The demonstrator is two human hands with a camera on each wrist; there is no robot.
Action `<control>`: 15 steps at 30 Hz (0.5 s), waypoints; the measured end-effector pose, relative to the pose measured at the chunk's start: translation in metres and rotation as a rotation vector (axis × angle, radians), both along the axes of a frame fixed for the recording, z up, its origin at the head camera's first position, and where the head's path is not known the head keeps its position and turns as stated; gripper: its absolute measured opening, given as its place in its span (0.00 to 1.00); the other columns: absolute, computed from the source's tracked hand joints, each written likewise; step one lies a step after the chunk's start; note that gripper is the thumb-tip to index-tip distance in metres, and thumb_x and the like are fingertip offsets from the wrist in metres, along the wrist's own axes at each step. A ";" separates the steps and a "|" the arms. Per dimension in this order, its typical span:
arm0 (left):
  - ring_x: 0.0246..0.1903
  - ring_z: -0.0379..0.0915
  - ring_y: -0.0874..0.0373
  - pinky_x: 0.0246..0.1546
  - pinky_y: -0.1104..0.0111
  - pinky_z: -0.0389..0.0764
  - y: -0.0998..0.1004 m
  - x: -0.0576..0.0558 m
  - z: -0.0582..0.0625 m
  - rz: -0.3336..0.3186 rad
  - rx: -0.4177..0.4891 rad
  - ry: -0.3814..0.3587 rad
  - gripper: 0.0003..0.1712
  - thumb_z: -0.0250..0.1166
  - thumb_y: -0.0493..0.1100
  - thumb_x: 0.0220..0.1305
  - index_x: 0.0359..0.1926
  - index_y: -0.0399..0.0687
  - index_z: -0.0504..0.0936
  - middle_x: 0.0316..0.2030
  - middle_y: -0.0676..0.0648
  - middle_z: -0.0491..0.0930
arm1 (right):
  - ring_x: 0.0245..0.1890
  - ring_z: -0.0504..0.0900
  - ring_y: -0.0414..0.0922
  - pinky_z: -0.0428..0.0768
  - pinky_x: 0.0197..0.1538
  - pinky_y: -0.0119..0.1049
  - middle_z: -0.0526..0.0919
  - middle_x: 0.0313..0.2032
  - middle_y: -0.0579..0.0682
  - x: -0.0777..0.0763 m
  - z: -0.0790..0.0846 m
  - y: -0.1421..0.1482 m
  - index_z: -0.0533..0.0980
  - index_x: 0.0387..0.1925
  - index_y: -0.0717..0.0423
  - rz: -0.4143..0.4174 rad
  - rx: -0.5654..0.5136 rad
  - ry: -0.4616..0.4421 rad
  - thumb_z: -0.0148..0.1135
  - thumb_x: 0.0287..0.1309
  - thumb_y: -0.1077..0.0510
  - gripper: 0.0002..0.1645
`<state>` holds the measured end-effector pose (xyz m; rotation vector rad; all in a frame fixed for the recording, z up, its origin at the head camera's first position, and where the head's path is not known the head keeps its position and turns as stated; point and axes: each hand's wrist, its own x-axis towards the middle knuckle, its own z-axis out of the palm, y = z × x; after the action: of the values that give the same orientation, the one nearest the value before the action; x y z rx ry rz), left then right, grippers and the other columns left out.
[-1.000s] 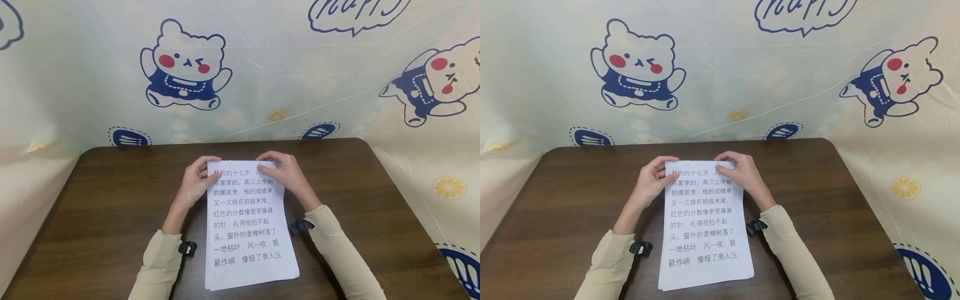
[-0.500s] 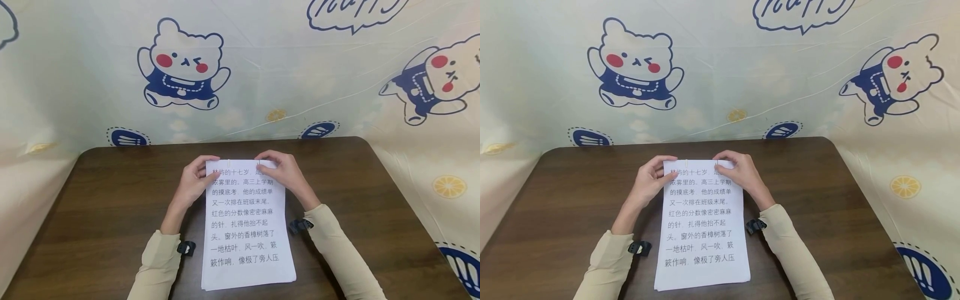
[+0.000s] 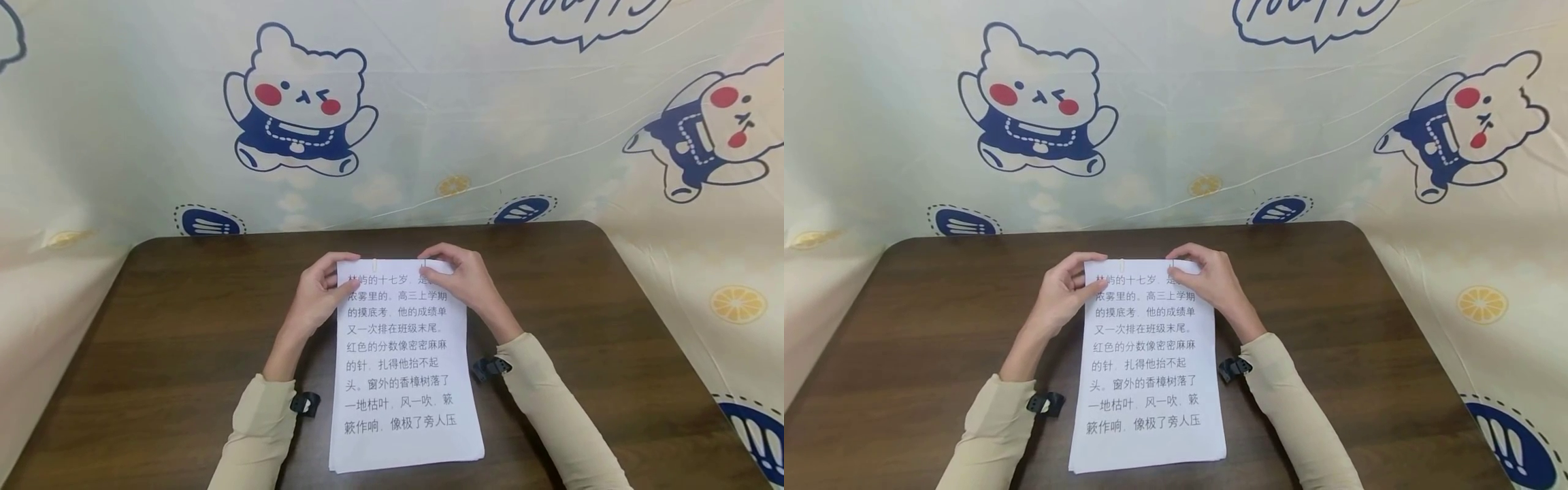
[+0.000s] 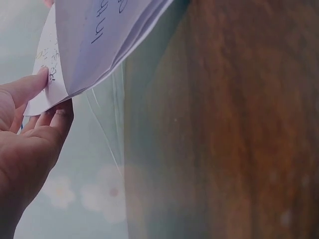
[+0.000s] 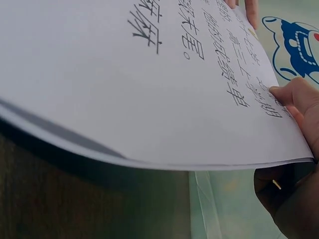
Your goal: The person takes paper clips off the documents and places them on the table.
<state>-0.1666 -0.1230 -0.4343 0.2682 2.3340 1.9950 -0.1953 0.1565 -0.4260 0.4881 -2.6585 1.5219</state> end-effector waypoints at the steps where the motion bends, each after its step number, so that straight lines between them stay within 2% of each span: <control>1: 0.39 0.87 0.54 0.35 0.67 0.88 0.000 0.000 0.000 0.000 0.000 -0.001 0.25 0.66 0.30 0.64 0.61 0.48 0.76 0.52 0.38 0.81 | 0.25 0.87 0.43 0.85 0.25 0.39 0.87 0.43 0.51 0.000 0.000 0.000 0.83 0.47 0.44 -0.003 -0.004 0.000 0.71 0.59 0.54 0.13; 7: 0.40 0.87 0.48 0.35 0.67 0.88 0.001 -0.001 0.001 -0.014 0.010 0.003 0.26 0.65 0.28 0.64 0.62 0.44 0.75 0.53 0.37 0.81 | 0.27 0.87 0.44 0.86 0.27 0.38 0.87 0.44 0.50 0.001 -0.002 0.000 0.83 0.47 0.43 -0.032 -0.031 -0.015 0.72 0.59 0.52 0.14; 15: 0.42 0.87 0.44 0.35 0.67 0.88 0.001 -0.001 0.001 -0.015 -0.018 0.002 0.26 0.66 0.29 0.64 0.62 0.44 0.75 0.53 0.37 0.80 | 0.25 0.87 0.45 0.85 0.25 0.38 0.88 0.39 0.52 0.000 0.001 -0.001 0.83 0.45 0.44 -0.059 -0.075 -0.032 0.72 0.59 0.54 0.12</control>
<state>-0.1680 -0.1225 -0.4337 0.2859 2.3423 1.9672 -0.1957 0.1559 -0.4253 0.3802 -2.6029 1.6185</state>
